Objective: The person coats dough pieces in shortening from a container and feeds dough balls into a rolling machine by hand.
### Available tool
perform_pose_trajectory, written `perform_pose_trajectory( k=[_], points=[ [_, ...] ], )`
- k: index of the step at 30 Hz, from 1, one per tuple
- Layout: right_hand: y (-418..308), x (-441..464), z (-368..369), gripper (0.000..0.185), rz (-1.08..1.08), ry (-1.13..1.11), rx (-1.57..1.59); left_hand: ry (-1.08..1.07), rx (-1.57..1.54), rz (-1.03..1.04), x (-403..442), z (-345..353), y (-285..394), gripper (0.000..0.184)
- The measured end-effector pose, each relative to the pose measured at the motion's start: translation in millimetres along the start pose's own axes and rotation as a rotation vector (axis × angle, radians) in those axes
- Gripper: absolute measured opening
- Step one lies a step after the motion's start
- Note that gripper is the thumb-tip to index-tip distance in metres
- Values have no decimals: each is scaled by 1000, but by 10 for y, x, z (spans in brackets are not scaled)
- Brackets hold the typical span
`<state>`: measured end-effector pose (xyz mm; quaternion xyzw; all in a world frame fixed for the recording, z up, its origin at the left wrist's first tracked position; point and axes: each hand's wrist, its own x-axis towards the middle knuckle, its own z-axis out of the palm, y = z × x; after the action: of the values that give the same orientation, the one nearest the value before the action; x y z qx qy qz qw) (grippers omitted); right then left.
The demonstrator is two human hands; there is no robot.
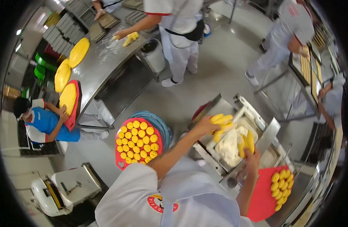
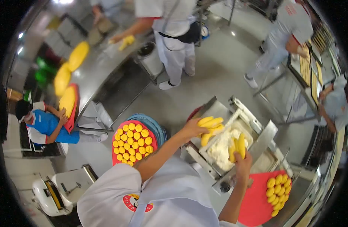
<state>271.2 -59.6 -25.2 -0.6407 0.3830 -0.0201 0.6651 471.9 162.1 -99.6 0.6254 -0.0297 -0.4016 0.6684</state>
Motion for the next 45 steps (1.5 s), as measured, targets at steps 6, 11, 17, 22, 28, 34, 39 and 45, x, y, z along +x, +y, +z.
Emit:
perform_pose_trajectory(
  k=[6,11,17,22,28,34,39,45],
  points=[
    [-1181,500,2071,48,-342,-372,-123,612,-239,217,-874,-1827,1081,49],
    [-2771,813,4596,54,-309,-974,336,923,-225,718,-875,-3596,2392,59],
    [-2479,1225,5552,60,-365,-918,-147,996,-174,459,-968,-4941,1974,75],
    [-106,1348,3855,50,40,-770,-13,906,-172,178,-476,-3973,-78,43],
    [710,71,1497,37,368,-265,-13,-33,386,38,231,-1070,-1182,42],
    [764,-700,758,35,302,307,161,271,1219,287,1616,-347,-2278,91],
    [1048,-954,1044,34,360,321,189,-52,1197,-88,2093,-381,-2390,79],
    [797,-261,1517,45,82,379,188,-16,623,-232,1246,-357,-1274,64]
  ],
)
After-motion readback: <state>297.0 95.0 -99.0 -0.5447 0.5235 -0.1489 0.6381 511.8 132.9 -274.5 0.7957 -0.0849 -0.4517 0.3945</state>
